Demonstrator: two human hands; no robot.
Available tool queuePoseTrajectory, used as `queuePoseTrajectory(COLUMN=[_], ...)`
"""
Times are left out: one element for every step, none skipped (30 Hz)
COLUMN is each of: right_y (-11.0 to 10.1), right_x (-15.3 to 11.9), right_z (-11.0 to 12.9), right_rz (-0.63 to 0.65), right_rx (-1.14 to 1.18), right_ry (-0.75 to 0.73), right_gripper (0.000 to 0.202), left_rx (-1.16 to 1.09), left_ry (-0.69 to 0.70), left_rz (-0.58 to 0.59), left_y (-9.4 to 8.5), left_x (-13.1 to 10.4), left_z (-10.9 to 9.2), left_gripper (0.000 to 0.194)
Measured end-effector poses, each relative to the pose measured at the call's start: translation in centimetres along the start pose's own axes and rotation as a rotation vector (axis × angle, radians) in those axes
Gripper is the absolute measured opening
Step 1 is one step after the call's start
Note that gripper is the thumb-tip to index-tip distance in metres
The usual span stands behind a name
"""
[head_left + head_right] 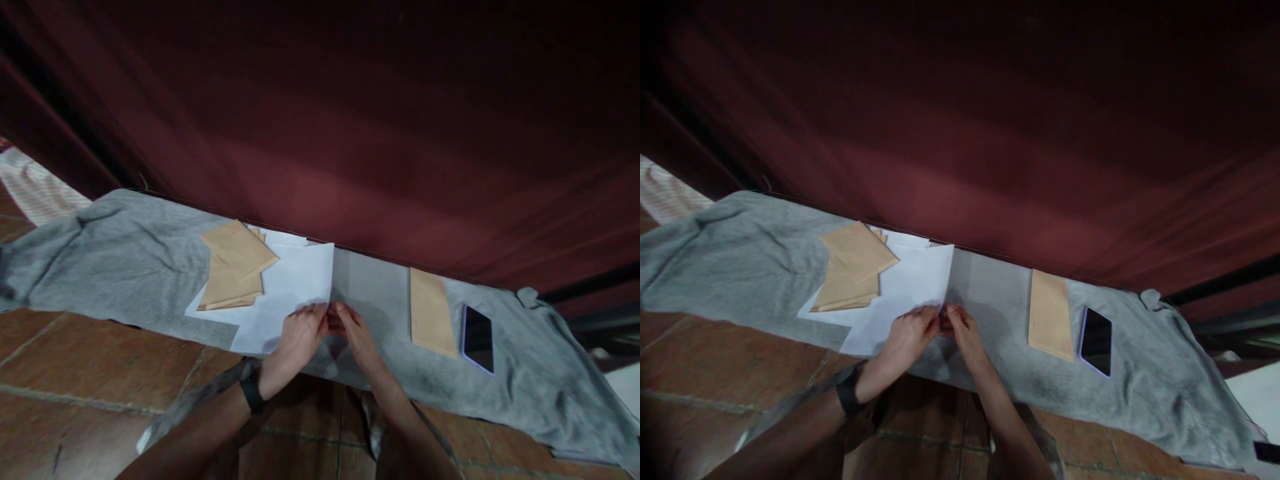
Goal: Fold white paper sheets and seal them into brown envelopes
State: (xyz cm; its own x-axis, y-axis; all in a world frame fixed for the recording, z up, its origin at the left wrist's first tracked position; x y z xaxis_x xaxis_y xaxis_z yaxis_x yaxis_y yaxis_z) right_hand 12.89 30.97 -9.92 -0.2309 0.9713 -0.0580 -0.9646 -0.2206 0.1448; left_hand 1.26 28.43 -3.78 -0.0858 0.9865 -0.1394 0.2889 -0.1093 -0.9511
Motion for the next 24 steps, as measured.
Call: queuePoseTrajectory(right_y=[0.0,-0.1,-0.3,-0.6,-0.9,-1.3,-1.6,-2.0,-2.4,-2.8,-3.1,-3.3,-3.4,-3.4,-3.3,-3.3,-3.2,-3.3,-3.5,-3.8,-4.0,-4.1,-4.1,-4.0], right_x=[0.1,0.2,0.3,0.4,0.6,0.7,0.8,0.9,1.0,1.1,1.1,1.1,1.1,1.0,1.0,1.1,1.1,1.2,1.3,1.5,1.6,1.7,1.8,1.9], right_z=[-0.1,-0.3,-0.5,-0.8,-1.0,-1.4,-1.7,-1.9,-2.1,-2.2,-2.3,-2.4,-2.5,-2.5,-2.6,-2.6,-2.6,-2.5,-2.4,-2.2,-2.1,-2.1,-2.2,-2.3], right_rz=[-0.001,-0.009,-0.017,-0.027,-0.036,-0.043,-0.051,-0.062,-0.074,-0.088,-0.098,-0.104,-0.104,-0.095,-0.081,-0.070,-0.066,-0.082,-0.114,-0.155,-0.196,-0.228,-0.248,-0.256], right_rx=[-0.012,-0.032,-0.051,-0.070,-0.086,-0.100,-0.117,-0.135,-0.155,-0.170,-0.176,-0.177,-0.172,-0.165,-0.161,-0.164,-0.180,-0.209,-0.243,-0.277,-0.305,-0.326,-0.340,-0.348], right_ry=[0.001,-0.004,-0.011,-0.018,-0.022,-0.021,-0.018,-0.015,-0.013,-0.010,-0.007,-0.003,0.002,0.008,0.015,0.016,0.009,-0.008,-0.031,-0.055,-0.075,-0.087,-0.091,-0.091], right_gripper=[0.051,0.046,0.042,0.038,0.034,0.032,0.030,0.029,0.028,0.027,0.026,0.025,0.025,0.025,0.025,0.025,0.025,0.024,0.023,0.022,0.021,0.020,0.019,0.019], left_rx=[0.001,-0.003,-0.012,-0.027,-0.047,-0.072,-0.102,-0.134,-0.166,-0.196,-0.217,-0.229,-0.229,-0.216,-0.202,-0.195,-0.204,-0.235,-0.276,-0.311,-0.333,-0.338,-0.328,-0.316], left_ry=[0.041,0.078,0.112,0.142,0.165,0.182,0.189,0.182,0.160,0.126,0.071,0.022,-0.040,-0.115,-0.194,-0.260,-0.307,-0.341,-0.364,-0.354,-0.337,-0.322,-0.316,-0.331], left_rz=[0.029,0.053,0.073,0.088,0.096,0.097,0.085,0.055,0.006,-0.060,-0.143,-0.215,-0.282,-0.329,-0.350,-0.342,-0.313,-0.275,-0.258,-0.270,-0.308,-0.371,-0.439,-0.493], left_y=[0.8,1.5,2.1,2.5,2.8,2.9,2.7,2.2,1.5,0.6,-0.5,-1.4,-2.2,-2.8,-3.0,-3.0,-2.8,-2.6,-2.6,-3.0,-3.6,-4.5,-5.5,-6.3], left_x=[-0.3,-0.6,-0.9,-1.2,-1.4,-1.4,-1.4,-1.1,-0.7,-0.1,0.5,1.3,2.0,2.8,3.6,4.4,5.0,5.6,5.9,6.0,5.9,5.6,5.2,4.7], left_z=[-0.8,-1.6,-2.2,-2.7,-3.1,-3.3,-3.3,-3.0,-2.3,-1.3,0.2,1.7,3.5,5.4,7.3,8.9,10.3,11.5,12.3,12.7,13.0,13.1,13.3,13.7], left_gripper=[0.027,0.028,0.028,0.028,0.025,0.022,0.019,0.017,0.017,0.019,0.021,0.023,0.026,0.031,0.035,0.039,0.040,0.040,0.040,0.040,0.040,0.039,0.038,0.038])
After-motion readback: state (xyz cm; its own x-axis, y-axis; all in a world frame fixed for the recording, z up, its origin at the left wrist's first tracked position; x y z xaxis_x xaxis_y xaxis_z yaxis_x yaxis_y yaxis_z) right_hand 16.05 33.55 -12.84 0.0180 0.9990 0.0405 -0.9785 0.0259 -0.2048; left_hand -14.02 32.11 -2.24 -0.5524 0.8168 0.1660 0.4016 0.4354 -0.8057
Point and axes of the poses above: each hand's wrist, its own x-axis towards the middle knuckle, its own y-axis out of the palm, z = x × y, the point moved 9 cm from there along x, towards the middle knuckle, and after that the axes turned 11 degrees about -y, right-handed, at the moved point
